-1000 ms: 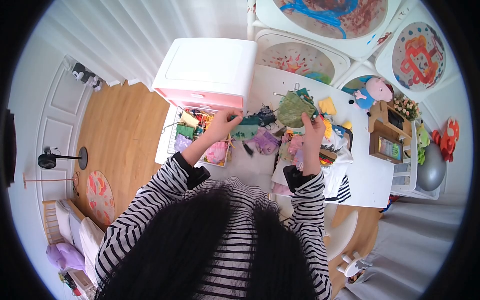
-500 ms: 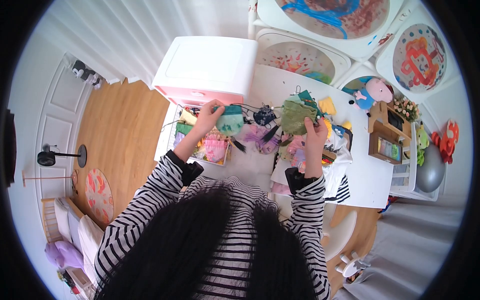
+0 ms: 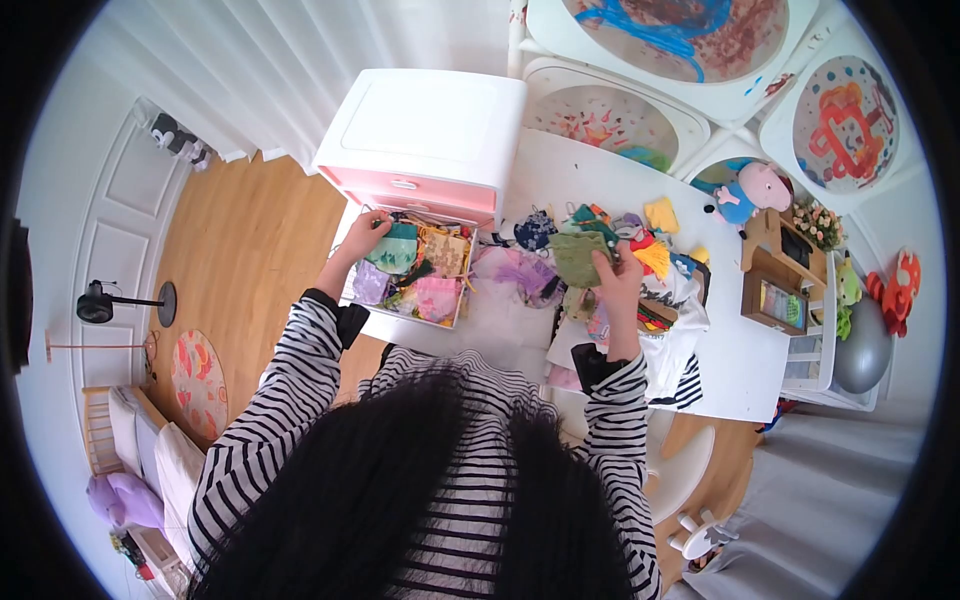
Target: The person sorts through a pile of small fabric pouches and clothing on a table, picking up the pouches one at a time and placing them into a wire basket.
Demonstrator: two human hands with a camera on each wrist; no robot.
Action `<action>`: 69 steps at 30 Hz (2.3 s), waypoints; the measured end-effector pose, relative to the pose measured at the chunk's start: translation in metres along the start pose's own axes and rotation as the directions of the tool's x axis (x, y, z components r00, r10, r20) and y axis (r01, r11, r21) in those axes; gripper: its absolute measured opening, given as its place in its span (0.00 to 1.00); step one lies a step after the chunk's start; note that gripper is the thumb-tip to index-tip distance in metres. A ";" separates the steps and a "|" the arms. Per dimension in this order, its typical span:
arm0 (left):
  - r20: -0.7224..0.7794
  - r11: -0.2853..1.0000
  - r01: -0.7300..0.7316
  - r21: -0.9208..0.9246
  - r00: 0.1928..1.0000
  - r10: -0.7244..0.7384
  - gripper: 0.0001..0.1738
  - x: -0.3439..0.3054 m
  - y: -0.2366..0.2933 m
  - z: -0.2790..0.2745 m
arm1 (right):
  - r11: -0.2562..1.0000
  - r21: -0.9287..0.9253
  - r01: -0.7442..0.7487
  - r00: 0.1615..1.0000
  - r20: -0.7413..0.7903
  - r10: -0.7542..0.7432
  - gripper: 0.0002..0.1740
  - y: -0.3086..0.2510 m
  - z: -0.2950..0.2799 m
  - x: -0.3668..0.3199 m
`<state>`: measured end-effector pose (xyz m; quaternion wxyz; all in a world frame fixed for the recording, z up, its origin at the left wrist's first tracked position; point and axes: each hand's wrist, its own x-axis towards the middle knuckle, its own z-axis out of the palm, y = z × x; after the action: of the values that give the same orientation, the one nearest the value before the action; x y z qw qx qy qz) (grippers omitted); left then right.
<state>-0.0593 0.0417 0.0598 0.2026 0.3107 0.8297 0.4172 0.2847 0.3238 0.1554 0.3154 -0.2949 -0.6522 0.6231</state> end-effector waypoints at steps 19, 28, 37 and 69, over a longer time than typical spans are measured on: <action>0.392 0.978 -0.111 -0.176 0.904 0.173 0.14 -0.030 0.115 0.044 | 0.976 -0.216 -0.020 0.975 0.211 0.067 0.11 0.007 0.051 -0.008; 0.522 0.979 0.046 -0.198 0.850 0.066 0.12 -0.043 0.138 0.059 | 0.969 -0.239 0.063 0.916 0.399 0.039 0.14 -0.009 0.087 -0.009; 0.148 0.983 -0.011 0.182 0.989 -0.016 0.14 -0.038 0.055 0.011 | 0.983 -0.175 -0.062 0.983 0.159 0.090 0.14 0.026 0.057 -0.008; 0.696 0.972 0.126 -0.199 0.716 0.050 0.15 -0.056 0.150 0.034 | 0.965 -0.233 -0.119 0.881 0.423 0.211 0.15 0.010 0.083 -0.019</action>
<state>0.0533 0.0915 0.1680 0.5429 0.4016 0.6441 0.3591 0.2319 0.2569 0.1426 0.0726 -0.2297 -0.7386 0.6297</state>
